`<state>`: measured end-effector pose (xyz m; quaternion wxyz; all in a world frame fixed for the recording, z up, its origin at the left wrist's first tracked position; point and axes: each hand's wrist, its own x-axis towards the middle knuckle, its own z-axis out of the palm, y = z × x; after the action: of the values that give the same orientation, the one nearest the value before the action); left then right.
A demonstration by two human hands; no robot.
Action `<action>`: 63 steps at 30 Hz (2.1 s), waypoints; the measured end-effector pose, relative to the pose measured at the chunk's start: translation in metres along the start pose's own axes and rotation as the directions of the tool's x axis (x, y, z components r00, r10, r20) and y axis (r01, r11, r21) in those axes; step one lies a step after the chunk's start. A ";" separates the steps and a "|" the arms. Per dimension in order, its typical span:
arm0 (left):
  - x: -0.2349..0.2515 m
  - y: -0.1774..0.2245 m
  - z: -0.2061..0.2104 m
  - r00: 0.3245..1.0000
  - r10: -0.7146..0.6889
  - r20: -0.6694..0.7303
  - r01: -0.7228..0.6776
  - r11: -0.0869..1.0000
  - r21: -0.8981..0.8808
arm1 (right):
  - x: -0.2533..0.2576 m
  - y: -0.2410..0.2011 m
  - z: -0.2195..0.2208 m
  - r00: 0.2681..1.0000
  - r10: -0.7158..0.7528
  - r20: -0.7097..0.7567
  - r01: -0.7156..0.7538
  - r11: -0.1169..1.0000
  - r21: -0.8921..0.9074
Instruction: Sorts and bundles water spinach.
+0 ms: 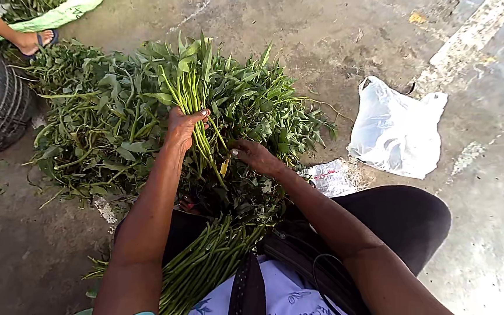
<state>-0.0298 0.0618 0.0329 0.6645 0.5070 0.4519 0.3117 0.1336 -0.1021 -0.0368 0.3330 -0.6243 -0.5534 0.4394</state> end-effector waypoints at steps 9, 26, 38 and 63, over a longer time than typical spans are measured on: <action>0.008 0.010 -0.019 0.982 0.154 -0.106 -0.165 0.980 -0.114 | -0.016 0.030 0.042 0.999 0.019 0.030 -0.011 0.971 -0.239; -0.003 0.011 -0.004 0.952 0.274 0.134 -0.212 0.911 -0.355 | -0.033 0.253 -0.117 0.459 0.753 -0.472 -0.714 0.628 0.309; -0.010 -0.022 0.025 0.958 -0.202 0.204 0.265 0.894 -0.361 | -0.017 0.260 -0.099 0.476 0.847 -0.239 -0.701 0.529 0.479; -0.012 -0.029 0.013 0.994 -0.108 0.007 0.108 0.994 -0.032 | 0.015 -0.015 0.035 0.974 0.094 -0.204 -0.097 0.995 -0.004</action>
<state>-0.0242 0.0384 0.0097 0.6899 0.4717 0.4717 0.2811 0.0951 -0.0873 -0.0394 0.3620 -0.6944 -0.4886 0.3848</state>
